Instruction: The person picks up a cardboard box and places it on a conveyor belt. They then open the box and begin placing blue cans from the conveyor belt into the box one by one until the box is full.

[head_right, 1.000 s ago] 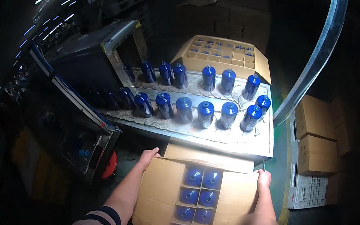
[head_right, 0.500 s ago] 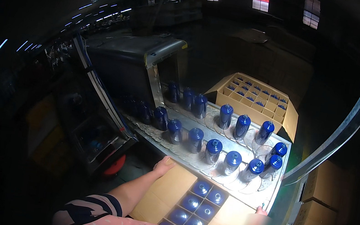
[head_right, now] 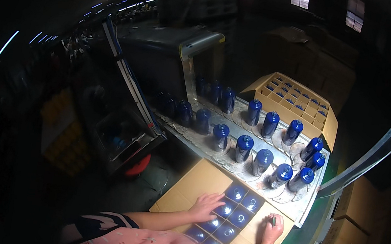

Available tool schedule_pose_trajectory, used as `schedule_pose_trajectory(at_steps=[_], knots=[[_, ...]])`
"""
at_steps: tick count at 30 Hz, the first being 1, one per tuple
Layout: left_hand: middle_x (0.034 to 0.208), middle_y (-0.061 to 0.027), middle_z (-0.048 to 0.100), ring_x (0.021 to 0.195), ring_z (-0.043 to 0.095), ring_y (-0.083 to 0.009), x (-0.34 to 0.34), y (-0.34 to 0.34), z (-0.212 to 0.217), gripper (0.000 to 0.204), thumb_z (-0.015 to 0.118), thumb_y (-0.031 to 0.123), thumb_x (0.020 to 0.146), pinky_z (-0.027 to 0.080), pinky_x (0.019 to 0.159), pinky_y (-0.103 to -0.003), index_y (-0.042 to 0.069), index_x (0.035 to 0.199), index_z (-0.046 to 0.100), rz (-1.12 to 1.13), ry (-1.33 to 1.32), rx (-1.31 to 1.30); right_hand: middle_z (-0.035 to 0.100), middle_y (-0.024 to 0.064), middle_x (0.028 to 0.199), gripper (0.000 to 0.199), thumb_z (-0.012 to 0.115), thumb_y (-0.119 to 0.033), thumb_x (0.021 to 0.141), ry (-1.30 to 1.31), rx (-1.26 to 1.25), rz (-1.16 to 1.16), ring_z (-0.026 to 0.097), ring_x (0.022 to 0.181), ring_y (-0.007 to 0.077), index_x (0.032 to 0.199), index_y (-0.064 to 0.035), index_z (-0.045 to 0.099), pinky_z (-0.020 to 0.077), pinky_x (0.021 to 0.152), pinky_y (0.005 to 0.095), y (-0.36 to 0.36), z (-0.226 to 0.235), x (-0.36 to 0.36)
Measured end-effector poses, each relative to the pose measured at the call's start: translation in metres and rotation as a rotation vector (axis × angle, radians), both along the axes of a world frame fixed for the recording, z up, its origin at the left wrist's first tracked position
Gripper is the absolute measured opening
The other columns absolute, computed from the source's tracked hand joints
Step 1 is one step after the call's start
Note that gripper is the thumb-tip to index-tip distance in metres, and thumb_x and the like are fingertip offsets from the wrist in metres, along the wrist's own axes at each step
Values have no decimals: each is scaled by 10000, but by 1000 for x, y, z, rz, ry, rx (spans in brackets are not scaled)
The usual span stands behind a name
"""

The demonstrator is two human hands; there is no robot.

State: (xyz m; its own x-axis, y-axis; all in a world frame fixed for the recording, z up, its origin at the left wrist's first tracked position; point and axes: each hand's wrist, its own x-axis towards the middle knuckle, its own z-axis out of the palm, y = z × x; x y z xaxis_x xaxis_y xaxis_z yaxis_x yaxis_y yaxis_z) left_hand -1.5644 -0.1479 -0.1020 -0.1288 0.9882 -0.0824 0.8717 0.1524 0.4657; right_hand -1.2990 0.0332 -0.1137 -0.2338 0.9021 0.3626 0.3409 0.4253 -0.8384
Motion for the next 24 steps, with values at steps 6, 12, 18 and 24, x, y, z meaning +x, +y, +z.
schedule_pose_trajectory(at_steps=[6, 12, 18, 24], knots=[[1499, -78, 420, 1386, 363, -272, -61, -1, 26, 436, 566, -4, 744, 324, 1093, -427, 127, 1150, 658, -100, -41, 247, 604, 112, 988, 189, 667, -197, 760, -851, -96, 480, 602, 972, 317, 879, -52, 643, 504, 802, 430, -61, 35, -57], [1451, -89, 489, 1302, 440, -290, -169, -35, 93, 436, 528, -29, 723, 356, 1091, -366, 116, 1099, 695, 11, -176, 500, 605, 79, 872, 117, 675, -157, 764, -715, 90, 379, 608, 899, 290, 842, -70, 665, 504, 763, 407, -41, 115, -35], [1521, -97, 380, 1357, 360, -298, -303, -111, 61, 499, 699, 185, 811, 369, 1083, -376, 174, 1298, 591, 503, 102, -18, 703, 149, 976, 259, 590, -285, 906, -848, -413, -252, 659, 957, 317, 1084, -142, 711, 498, 831, 410, 25, 139, 111], [1458, -190, 434, 1330, 415, -364, -246, -95, -78, 796, 472, 638, 913, 350, 1094, -458, 55, 1450, 396, 784, -904, -321, 693, 194, 1037, 403, 529, -415, 935, -469, -940, -378, 659, 1024, 288, 1108, -85, 681, 477, 875, 371, -15, -39, 85]])
